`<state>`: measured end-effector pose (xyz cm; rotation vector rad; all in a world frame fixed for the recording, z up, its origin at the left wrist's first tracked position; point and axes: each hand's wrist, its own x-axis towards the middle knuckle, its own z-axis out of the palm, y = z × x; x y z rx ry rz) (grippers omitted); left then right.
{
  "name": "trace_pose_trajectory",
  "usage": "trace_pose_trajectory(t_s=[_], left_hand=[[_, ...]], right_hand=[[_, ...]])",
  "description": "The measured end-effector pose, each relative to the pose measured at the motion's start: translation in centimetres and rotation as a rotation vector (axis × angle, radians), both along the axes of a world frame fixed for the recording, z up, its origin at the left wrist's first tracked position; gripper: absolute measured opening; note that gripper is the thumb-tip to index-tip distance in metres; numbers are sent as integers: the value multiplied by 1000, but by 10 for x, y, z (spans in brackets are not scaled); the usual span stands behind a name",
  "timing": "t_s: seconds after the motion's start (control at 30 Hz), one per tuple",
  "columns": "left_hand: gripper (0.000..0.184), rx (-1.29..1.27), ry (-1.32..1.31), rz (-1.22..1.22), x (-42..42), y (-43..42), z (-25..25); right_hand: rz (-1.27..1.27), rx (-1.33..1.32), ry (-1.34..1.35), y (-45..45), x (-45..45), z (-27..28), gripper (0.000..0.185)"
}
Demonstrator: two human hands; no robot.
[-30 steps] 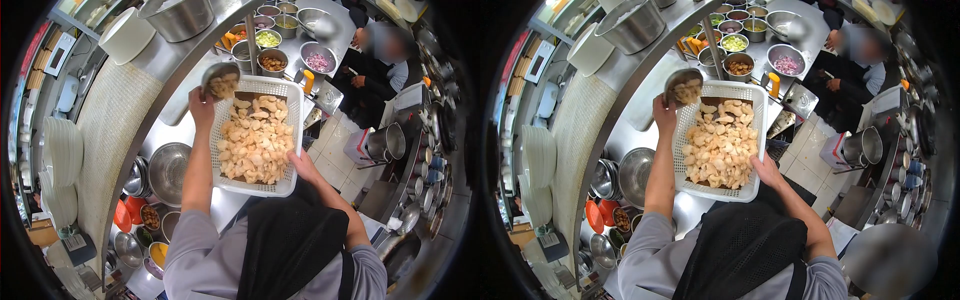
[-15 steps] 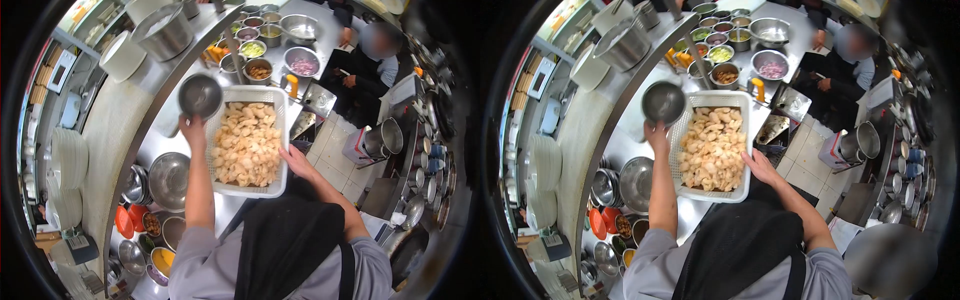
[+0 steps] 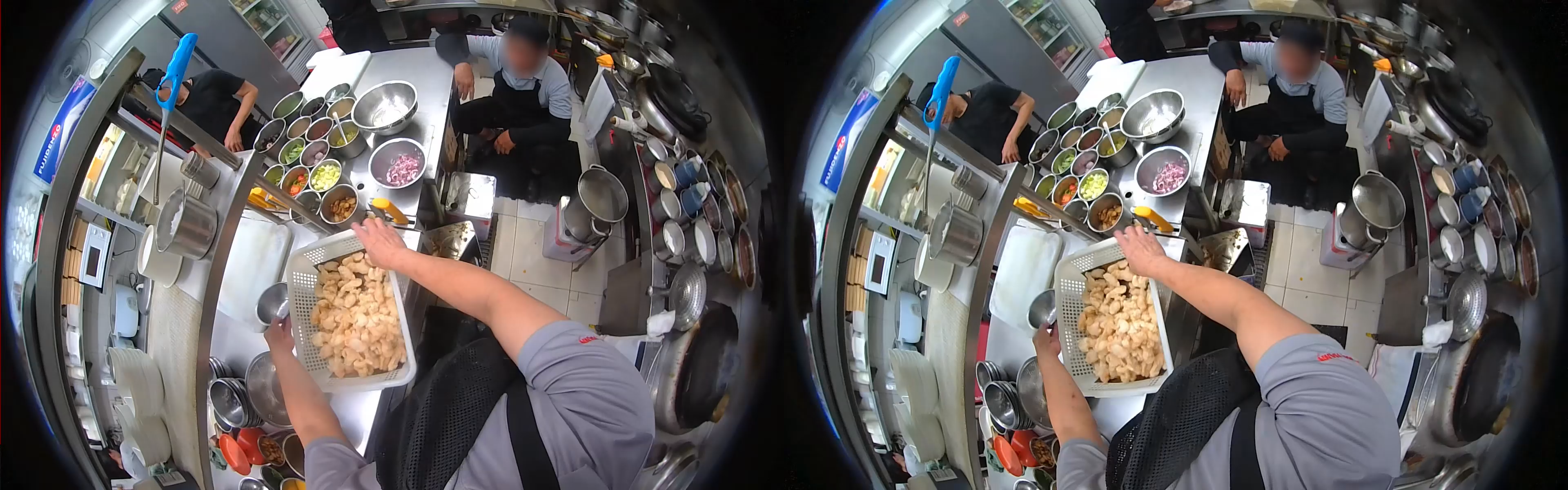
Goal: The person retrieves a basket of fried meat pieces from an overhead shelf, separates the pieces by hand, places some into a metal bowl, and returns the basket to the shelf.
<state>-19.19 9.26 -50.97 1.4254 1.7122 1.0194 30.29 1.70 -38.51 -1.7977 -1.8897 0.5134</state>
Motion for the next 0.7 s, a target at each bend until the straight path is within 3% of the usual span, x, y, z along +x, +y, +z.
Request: trace_pose_trajectory(t_s=[0.1, 0.17, 0.27, 0.33, 0.37, 0.4, 0.43, 0.5, 0.57, 0.6, 0.7], left_hand=[[44, -215, -419, 347, 43, -25, 43], [60, 28, 111, 414, 99, -81, 110], [60, 262, 180, 368, 138, -188, 156], [51, 285, 228, 443, 167, -258, 148], [49, 241, 62, 505, 176, -287, 131], [49, 127, 168, 534, 181, -316, 115], [59, -22, -46, 560, 189, -334, 96], [54, -299, -272, 437, 218, -344, 109], [47, -247, -22, 490, 231, -338, 98], [41, -125, 80, 506, 229, -336, 94], [35, -139, 293, 459, 229, -332, 115]], right_hand=[[-41, -162, 51, -7, 30, -7, 54], [-39, -227, 107, -22, 60, -11, 50], [64, -193, 142, -60, 111, -34, 39], [213, -241, 165, -76, 141, -35, 36], [277, -273, 220, -79, 153, -44, 38], [281, -216, 274, -82, 158, -52, 33], [262, -295, 383, -80, 159, -57, 30], [128, -375, 691, -67, 146, -78, 26], [106, -392, 726, -70, 124, -36, 25], [104, -436, 768, -66, 119, -43, 32], [145, -364, 579, -71, 125, -33, 36]])
